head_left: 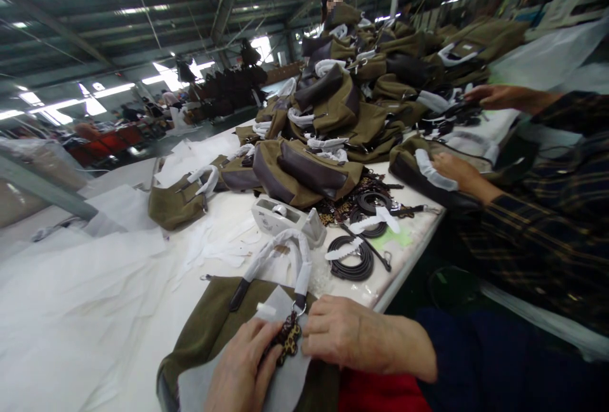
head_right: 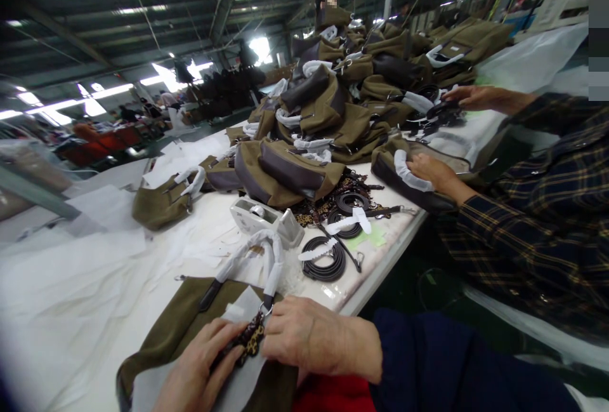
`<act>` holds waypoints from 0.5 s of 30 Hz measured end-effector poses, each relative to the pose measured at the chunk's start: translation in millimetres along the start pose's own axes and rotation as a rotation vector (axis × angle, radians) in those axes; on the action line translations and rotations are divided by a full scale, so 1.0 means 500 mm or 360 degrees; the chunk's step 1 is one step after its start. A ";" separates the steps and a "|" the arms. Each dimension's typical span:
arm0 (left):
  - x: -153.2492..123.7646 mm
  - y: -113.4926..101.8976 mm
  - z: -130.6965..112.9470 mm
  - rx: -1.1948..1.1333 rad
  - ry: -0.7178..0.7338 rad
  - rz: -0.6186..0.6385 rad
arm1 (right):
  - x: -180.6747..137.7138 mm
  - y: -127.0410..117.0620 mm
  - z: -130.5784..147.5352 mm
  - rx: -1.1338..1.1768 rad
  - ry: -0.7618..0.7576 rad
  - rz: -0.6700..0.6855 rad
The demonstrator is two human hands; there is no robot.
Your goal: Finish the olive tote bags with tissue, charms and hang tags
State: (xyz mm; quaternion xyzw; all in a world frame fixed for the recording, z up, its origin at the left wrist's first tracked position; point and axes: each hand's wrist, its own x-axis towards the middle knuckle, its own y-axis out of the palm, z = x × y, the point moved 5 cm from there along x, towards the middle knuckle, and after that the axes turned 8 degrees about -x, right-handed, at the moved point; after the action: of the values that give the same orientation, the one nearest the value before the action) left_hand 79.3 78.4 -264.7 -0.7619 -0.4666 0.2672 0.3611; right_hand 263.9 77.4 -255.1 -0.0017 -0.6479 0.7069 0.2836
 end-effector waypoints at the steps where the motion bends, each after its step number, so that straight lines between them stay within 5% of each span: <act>1: 0.000 0.000 0.001 0.0008 0.0017 0.0003 | 0.007 0.004 -0.004 0.0003 0.0028 -0.0024; 8: 0.009 0.005 -0.001 -0.0029 0.0117 0.0154 | 0.081 0.062 -0.062 0.0164 0.0278 0.0028; 13: 0.003 -0.047 0.004 0.0002 0.0199 0.0224 | 0.094 0.075 -0.077 0.0321 0.0397 0.0135; 15: -0.020 -0.076 0.006 0.0213 0.0272 0.0054 | 0.096 0.072 -0.078 0.0384 0.0441 0.0165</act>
State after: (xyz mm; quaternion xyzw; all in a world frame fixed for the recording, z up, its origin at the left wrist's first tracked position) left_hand 53.2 82.0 -235.2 -0.7639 -0.4024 0.2377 0.4451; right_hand 223.4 132.4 -276.8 -0.0984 -0.5121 0.7862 0.3315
